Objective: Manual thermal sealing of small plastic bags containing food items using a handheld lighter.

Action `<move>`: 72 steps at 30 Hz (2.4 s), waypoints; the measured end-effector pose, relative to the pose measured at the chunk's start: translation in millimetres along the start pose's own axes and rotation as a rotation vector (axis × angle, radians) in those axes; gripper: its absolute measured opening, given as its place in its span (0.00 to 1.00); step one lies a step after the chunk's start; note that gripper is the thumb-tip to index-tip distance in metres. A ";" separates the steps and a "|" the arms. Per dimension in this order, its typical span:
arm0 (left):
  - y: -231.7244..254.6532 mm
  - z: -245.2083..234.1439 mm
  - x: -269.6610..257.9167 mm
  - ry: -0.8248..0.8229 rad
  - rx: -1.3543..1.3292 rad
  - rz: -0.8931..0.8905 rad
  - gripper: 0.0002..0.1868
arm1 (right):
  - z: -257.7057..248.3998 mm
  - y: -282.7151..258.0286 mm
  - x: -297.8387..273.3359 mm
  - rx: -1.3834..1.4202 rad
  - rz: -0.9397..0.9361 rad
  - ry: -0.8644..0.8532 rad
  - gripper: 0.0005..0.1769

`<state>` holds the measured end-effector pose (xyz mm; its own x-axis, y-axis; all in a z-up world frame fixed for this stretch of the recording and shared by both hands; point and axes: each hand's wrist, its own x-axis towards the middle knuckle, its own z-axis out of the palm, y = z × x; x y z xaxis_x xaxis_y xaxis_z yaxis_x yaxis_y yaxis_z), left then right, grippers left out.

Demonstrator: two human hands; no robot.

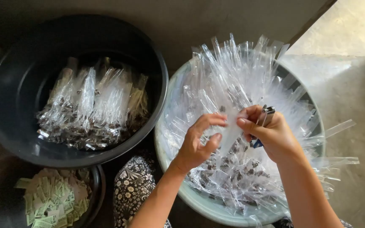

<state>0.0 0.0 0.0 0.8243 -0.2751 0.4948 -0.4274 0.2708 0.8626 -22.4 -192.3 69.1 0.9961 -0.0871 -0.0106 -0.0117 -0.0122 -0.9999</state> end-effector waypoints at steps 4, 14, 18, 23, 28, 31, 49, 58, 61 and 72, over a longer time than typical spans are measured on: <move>-3.2 22.8 -11.3 -0.049 -0.035 -0.119 0.10 | 2.8 6.7 3.4 -0.052 -0.027 -0.003 0.09; 39.4 24.7 -19.7 -0.046 0.007 -0.538 0.23 | 32.1 51.6 14.3 0.505 0.196 0.323 0.23; 2.3 0.4 -18.4 -0.132 0.481 -0.582 0.24 | 40.5 79.2 4.8 0.642 0.331 0.187 0.21; -3.8 9.0 -30.3 -0.275 0.473 -0.637 0.25 | 51.4 72.9 18.4 0.446 0.199 0.283 0.25; -3.1 15.4 -50.1 -0.174 -0.061 -0.666 0.10 | 41.0 89.7 45.3 0.320 0.085 0.417 0.32; 18.0 -7.1 -62.5 -0.336 -0.164 -0.922 0.06 | 13.3 93.8 53.7 0.328 0.133 0.418 0.30; -117.5 -346.2 -64.3 0.013 1.632 -1.353 0.36 | -25.7 228.1 104.6 -0.605 0.172 0.224 0.13; -29.6 -56.0 -64.7 0.582 0.111 -0.377 0.26 | -3.1 267.7 117.9 -0.759 0.158 0.271 0.04; -90.6 -10.3 -83.8 0.733 -0.121 -0.997 0.44 | -2.6 217.8 99.5 -0.631 0.206 0.298 0.05; -238.5 6.4 8.8 0.509 0.586 -0.585 0.08 | -50.8 116.0 57.7 -0.163 -0.023 0.358 0.05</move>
<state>106.8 -72.9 -200.7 0.9683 0.2493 -0.0154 0.0978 -0.3219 0.9417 29.3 -249.3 -46.8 0.9033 -0.4266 0.0460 -0.0318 -0.1734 -0.9843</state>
